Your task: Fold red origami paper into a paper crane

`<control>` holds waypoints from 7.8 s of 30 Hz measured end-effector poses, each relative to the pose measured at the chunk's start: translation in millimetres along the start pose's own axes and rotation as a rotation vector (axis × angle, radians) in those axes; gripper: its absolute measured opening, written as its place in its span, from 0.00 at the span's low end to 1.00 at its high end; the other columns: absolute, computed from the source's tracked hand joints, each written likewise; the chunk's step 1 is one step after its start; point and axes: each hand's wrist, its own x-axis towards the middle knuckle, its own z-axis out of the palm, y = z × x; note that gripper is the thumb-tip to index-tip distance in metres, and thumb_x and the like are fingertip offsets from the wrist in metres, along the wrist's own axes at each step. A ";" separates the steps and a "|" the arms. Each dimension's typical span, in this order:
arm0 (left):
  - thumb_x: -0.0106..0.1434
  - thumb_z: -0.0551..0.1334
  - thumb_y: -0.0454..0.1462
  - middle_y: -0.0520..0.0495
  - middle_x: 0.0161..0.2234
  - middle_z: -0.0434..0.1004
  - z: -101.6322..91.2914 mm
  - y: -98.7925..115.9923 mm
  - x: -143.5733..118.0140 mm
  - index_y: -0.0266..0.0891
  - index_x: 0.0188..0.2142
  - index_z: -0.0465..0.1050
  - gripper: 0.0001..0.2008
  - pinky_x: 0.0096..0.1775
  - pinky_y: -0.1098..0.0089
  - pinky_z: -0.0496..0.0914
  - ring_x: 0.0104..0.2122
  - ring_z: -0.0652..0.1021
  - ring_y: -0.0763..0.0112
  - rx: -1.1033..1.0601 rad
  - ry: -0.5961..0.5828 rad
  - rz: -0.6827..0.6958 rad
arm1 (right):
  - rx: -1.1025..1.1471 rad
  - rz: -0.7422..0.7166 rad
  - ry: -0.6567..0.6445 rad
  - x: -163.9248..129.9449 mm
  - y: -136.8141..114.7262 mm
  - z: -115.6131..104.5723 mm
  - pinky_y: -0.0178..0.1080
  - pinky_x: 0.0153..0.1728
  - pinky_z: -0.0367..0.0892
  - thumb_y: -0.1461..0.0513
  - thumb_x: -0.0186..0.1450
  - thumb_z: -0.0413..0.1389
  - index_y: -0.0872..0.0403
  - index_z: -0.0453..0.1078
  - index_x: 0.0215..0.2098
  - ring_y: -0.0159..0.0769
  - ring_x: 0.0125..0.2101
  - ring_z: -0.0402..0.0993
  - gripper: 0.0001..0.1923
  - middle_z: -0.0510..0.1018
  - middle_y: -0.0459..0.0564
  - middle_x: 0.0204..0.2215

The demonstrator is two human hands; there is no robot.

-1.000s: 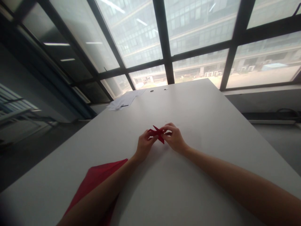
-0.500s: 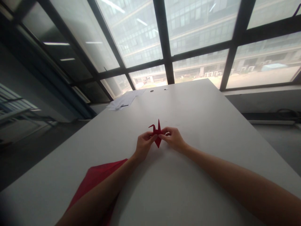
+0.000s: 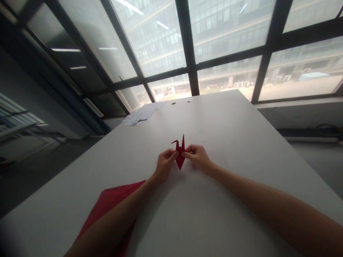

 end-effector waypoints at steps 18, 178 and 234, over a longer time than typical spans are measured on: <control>0.55 0.71 0.46 0.43 0.30 0.81 2.0 1.7 1.1 0.33 0.33 0.80 0.16 0.34 0.69 0.70 0.29 0.77 0.68 0.071 0.025 -0.084 | -0.007 0.017 0.038 3.1 2.4 0.0 0.36 0.30 0.63 0.53 0.58 0.63 0.55 0.76 0.32 0.33 0.28 0.71 0.14 0.79 0.48 0.28; 0.55 0.60 0.30 0.46 0.29 0.77 -19.6 96.7 51.2 0.36 0.36 0.74 0.09 0.25 0.75 0.60 0.23 0.71 0.77 -0.082 0.177 -0.114 | -0.983 -0.312 -0.492 -86.7 -19.7 122.3 0.51 0.60 0.56 0.54 0.63 0.60 0.48 0.65 0.61 0.49 0.61 0.60 0.28 0.69 0.54 0.60; 0.70 0.57 0.36 0.46 0.59 0.69 -172.9 109.6 -195.0 0.49 0.56 0.72 0.16 0.60 0.51 0.65 0.60 0.68 0.57 1.314 -0.307 0.122 | -1.125 -0.336 -0.129 -87.2 -11.1 -81.4 0.52 0.50 0.69 0.58 0.67 0.55 0.47 0.80 0.36 0.47 0.45 0.75 0.10 0.81 0.50 0.43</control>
